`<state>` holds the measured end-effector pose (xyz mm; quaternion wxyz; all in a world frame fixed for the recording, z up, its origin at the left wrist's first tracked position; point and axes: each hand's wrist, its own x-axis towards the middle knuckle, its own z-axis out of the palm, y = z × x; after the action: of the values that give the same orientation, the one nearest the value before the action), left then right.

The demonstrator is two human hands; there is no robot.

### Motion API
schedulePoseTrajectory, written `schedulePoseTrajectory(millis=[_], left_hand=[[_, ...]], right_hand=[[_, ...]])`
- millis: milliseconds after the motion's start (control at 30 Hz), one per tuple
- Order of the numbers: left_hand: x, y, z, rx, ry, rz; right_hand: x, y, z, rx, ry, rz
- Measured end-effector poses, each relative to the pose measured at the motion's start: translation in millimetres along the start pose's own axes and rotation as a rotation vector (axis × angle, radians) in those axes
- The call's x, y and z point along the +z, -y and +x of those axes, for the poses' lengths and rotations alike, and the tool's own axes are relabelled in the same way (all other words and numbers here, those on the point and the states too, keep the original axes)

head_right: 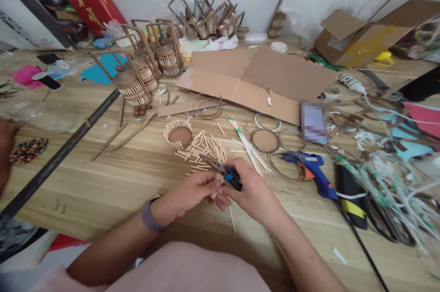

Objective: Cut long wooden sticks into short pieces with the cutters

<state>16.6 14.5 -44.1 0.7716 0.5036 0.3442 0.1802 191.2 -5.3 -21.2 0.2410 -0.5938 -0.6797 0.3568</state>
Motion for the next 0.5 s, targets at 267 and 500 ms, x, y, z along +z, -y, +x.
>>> schedulePoseTrajectory(millis=[267, 500], left_hand=[[-14.0, -16.0, -10.7, 0.068, -0.511, 0.864], [-24.3, -15.3, -11.9, 0.084, -0.815, 1.488]], right_hand=[[10.3, -6.5, 4.7, 0.202, -0.065, -0.250], [33.2, -1.7, 2.9, 0.223, 0.002, -0.379]])
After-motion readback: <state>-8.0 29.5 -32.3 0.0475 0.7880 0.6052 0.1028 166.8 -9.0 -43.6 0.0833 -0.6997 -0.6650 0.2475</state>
